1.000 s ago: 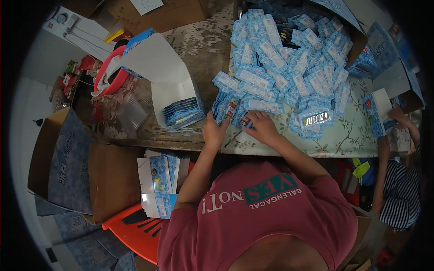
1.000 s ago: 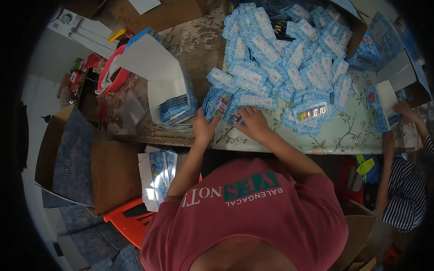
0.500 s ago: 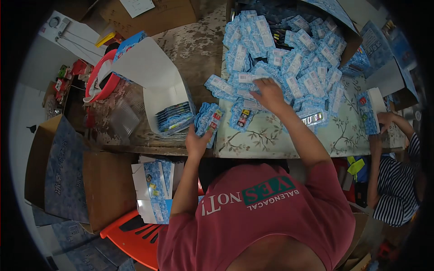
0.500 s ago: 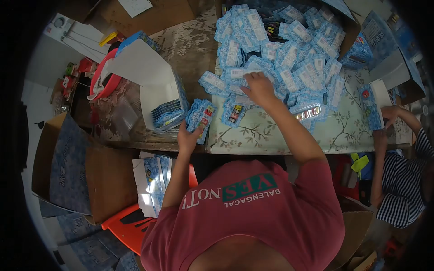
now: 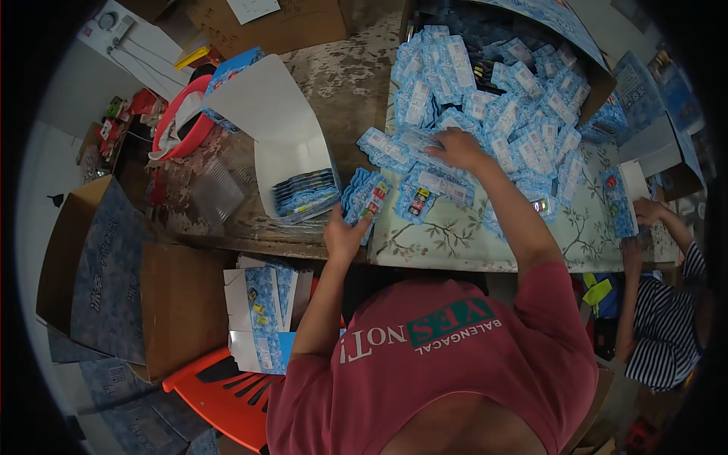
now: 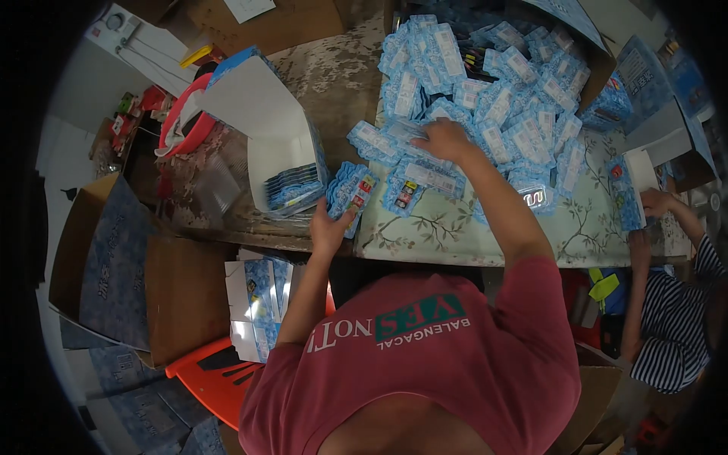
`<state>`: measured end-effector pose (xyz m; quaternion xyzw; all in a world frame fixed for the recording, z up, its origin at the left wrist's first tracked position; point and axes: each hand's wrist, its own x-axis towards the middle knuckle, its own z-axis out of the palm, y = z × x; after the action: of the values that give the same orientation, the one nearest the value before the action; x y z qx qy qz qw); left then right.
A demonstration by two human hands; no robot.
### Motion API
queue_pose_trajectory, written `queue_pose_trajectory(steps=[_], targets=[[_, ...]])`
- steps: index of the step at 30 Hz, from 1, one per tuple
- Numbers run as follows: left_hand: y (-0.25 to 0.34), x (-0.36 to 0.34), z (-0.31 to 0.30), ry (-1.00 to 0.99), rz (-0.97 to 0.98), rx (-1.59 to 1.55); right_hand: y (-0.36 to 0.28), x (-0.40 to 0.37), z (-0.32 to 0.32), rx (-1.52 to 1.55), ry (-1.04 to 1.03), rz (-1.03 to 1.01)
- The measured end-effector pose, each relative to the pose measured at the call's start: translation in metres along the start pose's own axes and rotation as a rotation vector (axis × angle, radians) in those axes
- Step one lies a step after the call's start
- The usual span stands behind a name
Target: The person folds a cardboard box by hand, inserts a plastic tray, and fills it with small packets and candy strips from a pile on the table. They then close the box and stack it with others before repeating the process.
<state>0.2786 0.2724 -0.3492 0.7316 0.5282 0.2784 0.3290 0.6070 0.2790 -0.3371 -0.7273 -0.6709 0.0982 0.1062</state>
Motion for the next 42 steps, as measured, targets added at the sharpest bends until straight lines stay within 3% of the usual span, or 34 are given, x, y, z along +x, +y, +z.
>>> queue_pose_trajectory(steps=[4, 6, 7, 10, 11, 13, 14, 16, 18, 20, 21, 22, 25, 27, 29, 31, 33, 34, 38, 40, 42], targets=[[-0.003, 0.001, -0.004, 0.006, 0.031, 0.008, 0.007, -0.001, -0.002, 0.031, 0.009, 0.048], [-0.009, 0.003, -0.01, -0.066, 0.132, 0.008, -0.003, -0.007, 0.0, 0.177, 0.421, 0.049], [-0.005, 0.002, -0.016, -0.058, 0.119, 0.012, -0.019, -0.01, -0.007, 0.183, 0.411, 0.038], [-0.002, -0.001, -0.027, -0.375, 0.329, 0.09, -0.07, -0.019, -0.012, 0.446, 0.199, -0.12], [-0.003, 0.0, -0.028, -0.374, 0.318, 0.098, -0.081, -0.016, -0.006, 0.457, 0.192, -0.125], [-0.001, -0.002, -0.027, -0.312, 0.485, 0.084, -0.095, -0.01, 0.009, 0.574, -0.271, -0.212], [-0.003, -0.004, -0.026, -0.304, 0.478, 0.089, -0.097, -0.008, 0.021, 0.505, -0.271, -0.366], [-0.01, -0.01, -0.022, 0.072, 0.456, 0.197, -0.11, -0.019, 0.014, 0.536, -0.324, -0.355], [-0.018, -0.014, -0.014, 0.071, 0.402, 0.142, -0.127, -0.03, 0.012, 0.562, -0.387, -0.357], [-0.017, -0.017, -0.008, 0.022, 0.386, 0.084, -0.141, -0.04, 0.018, 0.104, -0.307, -0.479], [-0.016, -0.018, -0.01, 0.033, 0.377, 0.093, -0.135, -0.039, 0.048, 0.07, -0.174, -0.52], [-0.011, -0.019, -0.013, 0.047, 0.419, 0.128, -0.134, -0.041, 0.045, 0.07, -0.172, -0.535], [0.001, -0.01, -0.043, 0.154, 0.523, 0.154, -0.129, -0.036, 0.014, 0.108, -0.223, -0.432], [-0.007, 0.009, -0.071, 0.384, 0.571, 0.084, -0.13, -0.033, -0.029, 0.528, -0.316, -0.24], [-0.004, 0.04, -0.09, 0.407, 0.516, 0.12, -0.163, -0.01, -0.077, 0.767, -0.342, -0.055], [-0.012, 0.068, -0.092, 0.414, 0.448, 0.442, -0.18, 0.039, -0.066, 0.772, 0.045, -0.232], [-0.029, 0.076, -0.083, 0.311, 0.37, 0.502, -0.214, 0.083, -0.057, 0.692, 0.225, -0.351], [-0.036, 0.079, -0.08, 0.203, 0.281, 0.563, -0.228, 0.104, -0.049, 0.604, 0.158, -0.337], [-0.041, 0.065, -0.073, 0.309, 0.326, 0.515, -0.252, 0.15, 0.018, 0.262, 0.0, -0.333], [-0.043, 0.064, -0.072, 0.332, 0.353, 0.497, -0.25, 0.161, 0.042, -0.077, -0.388, -0.449], [-0.043, 0.065, -0.07, 0.401, 0.406, 0.474, -0.254, 0.181, 0.046, 0.073, -0.5, -0.401]])
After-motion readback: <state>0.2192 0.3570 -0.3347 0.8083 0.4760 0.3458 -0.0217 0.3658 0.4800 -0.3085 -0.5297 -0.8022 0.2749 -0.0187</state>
